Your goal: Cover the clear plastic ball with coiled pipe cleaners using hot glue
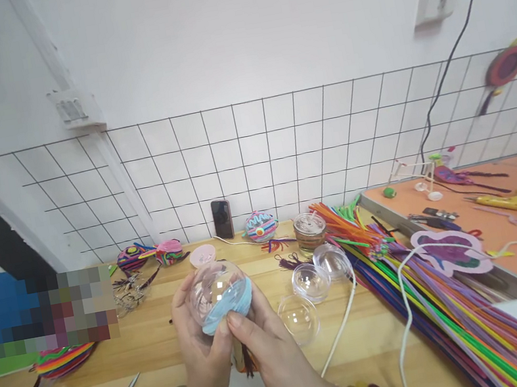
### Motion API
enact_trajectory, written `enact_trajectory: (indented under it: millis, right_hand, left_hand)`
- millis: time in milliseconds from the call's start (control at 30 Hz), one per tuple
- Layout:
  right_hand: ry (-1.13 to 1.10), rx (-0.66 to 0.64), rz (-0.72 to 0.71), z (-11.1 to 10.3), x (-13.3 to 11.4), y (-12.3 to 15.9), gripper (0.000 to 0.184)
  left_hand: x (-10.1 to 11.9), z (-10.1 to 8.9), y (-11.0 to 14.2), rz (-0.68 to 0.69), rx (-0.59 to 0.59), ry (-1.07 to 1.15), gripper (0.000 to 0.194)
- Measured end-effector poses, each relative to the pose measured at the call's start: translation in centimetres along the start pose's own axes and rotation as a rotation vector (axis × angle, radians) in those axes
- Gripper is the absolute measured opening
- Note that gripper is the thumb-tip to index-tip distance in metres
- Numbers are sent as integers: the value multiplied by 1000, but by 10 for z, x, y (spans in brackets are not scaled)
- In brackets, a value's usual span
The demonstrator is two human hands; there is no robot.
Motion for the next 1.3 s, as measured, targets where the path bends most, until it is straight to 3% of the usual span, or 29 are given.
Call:
enact_trajectory:
  millis: [567,800,1000,1300]
  right_hand:
    - [-39,13,-2,2,-2,0,50]
    - [-96,6,79,-5,-5,-6,38]
    - [-206,37,163,-15,-8,-12,26]
    - [-241,-70,282,-24,-12,-22,30]
  left_hand:
    - [1,-1,0,18,-7,-53,56]
    - [-1,0,-3,-162,-46,-55,57]
    - [-6,-3,-4,-260,-100,-37,75]
    - [-2,-8,-14,-360,-166,-57,88]
Point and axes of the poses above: each hand's wrist, its own y-axis away from the middle knuckle, its own z-axis out of the palm, x = y × z, the point moved 1 cm from there along -y, towards the middle knuckle, and after that the axes turned 12 degrees about y, right-handed, at the moved point
